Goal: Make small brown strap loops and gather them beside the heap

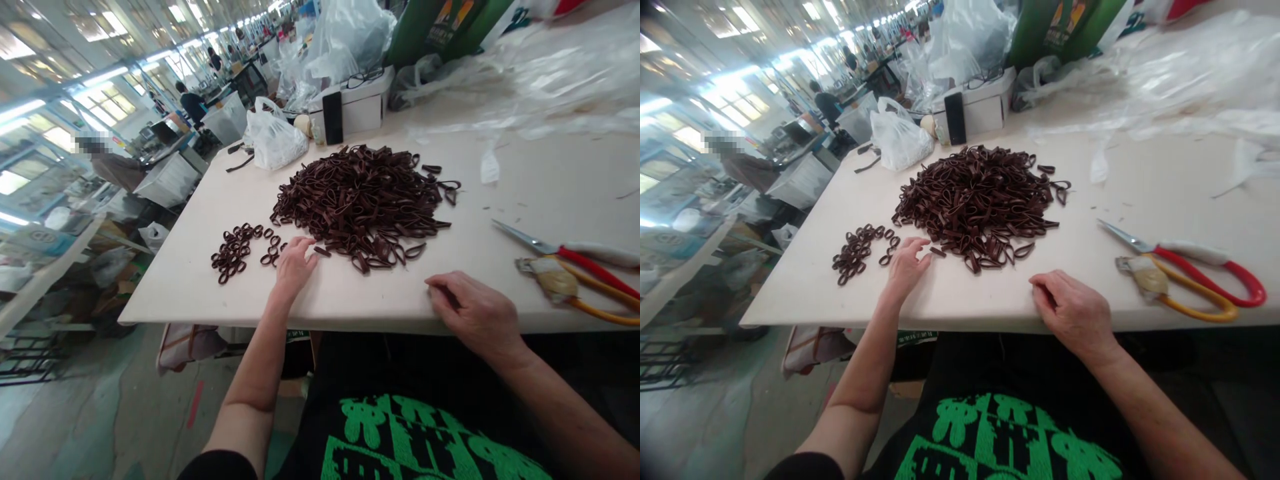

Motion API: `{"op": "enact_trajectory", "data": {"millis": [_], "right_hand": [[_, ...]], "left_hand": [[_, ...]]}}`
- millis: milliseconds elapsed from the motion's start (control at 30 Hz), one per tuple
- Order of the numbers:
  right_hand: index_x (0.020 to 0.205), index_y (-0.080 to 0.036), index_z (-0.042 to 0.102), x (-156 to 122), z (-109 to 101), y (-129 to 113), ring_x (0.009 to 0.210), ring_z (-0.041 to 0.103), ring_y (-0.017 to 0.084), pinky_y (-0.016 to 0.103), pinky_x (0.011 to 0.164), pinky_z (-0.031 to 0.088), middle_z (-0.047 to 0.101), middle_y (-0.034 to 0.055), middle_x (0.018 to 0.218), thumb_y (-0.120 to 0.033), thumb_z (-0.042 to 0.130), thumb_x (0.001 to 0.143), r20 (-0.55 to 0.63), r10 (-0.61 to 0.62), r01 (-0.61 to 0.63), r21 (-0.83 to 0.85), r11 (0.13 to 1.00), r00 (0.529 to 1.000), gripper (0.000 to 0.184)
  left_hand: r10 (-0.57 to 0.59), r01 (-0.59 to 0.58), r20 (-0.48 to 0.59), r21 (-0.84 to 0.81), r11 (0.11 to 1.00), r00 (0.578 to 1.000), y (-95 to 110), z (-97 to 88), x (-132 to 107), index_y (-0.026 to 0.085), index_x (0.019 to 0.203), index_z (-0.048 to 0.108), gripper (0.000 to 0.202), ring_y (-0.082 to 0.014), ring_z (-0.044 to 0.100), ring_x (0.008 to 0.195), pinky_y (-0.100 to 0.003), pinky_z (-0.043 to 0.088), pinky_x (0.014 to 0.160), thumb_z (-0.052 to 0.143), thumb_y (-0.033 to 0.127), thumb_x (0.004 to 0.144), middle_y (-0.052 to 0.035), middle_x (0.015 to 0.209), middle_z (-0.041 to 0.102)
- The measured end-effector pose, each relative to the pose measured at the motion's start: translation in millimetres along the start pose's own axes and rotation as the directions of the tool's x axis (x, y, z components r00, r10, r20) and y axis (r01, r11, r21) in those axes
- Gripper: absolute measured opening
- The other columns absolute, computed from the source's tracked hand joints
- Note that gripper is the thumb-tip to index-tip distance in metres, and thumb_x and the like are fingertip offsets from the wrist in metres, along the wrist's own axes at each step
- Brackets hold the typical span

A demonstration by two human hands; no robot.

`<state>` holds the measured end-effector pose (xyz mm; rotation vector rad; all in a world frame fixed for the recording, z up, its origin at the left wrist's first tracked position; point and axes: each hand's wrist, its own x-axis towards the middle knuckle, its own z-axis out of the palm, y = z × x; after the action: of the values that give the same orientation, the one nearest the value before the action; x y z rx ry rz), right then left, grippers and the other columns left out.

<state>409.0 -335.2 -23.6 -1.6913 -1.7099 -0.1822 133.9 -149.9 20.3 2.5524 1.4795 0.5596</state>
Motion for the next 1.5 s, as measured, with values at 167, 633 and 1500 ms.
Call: {"op": "enact_trajectory", "data": {"millis": [167, 633, 1500], "right_hand": [[0.092, -0.019, 0.064, -2, -3, 0, 0.075, 0.067, 0.019, 0.030, 0.068, 0.046, 0.071, 0.0048, 0.085, -0.022, 0.048, 0.093, 0.069, 0.043, -0.046, 0.045, 0.998, 0.997, 0.016], [0.121, -0.021, 0.054, 7, 0, -47, 0.079, 0.066, 0.014, 0.029, 0.073, 0.056, 0.067, 0.0055, 0.105, -0.021, 0.052, 0.090, 0.263, 0.180, -0.298, 0.533, 0.792, 0.948, 0.031], [0.077, -0.023, 0.063, -7, -29, -49, 0.084, 0.060, 0.022, 0.031, 0.075, 0.052, 0.061, 0.0052, 0.089, -0.044, 0.057, 0.089, 0.680, -0.139, -0.597, 0.708, 0.377, 0.720, 0.025]], "left_hand": [[-0.059, 0.056, 0.076, 0.039, 0.998, 0.995, 7, 7.6, 8, 0.021, 0.086, 0.071, 0.011, -0.0215, 0.064, 0.086, -0.032, 0.047, 0.079, 0.060, 0.021, 0.083, -0.0064, 0.089, 0.069], [-0.147, 0.288, 0.285, -0.556, 0.780, 0.947, 84, 8.5, -73, 0.020, 0.072, 0.051, 0.019, -0.0086, 0.041, 0.054, -0.021, 0.031, 0.054, 0.065, 0.031, 0.079, 0.0084, 0.058, 0.047], [0.042, 0.563, 0.562, -0.826, -0.011, 0.826, 108, -2.4, -112, 0.014, 0.071, 0.067, 0.033, -0.0110, 0.052, 0.071, -0.023, 0.039, 0.067, 0.086, 0.039, 0.060, -0.0024, 0.078, 0.060]]}}
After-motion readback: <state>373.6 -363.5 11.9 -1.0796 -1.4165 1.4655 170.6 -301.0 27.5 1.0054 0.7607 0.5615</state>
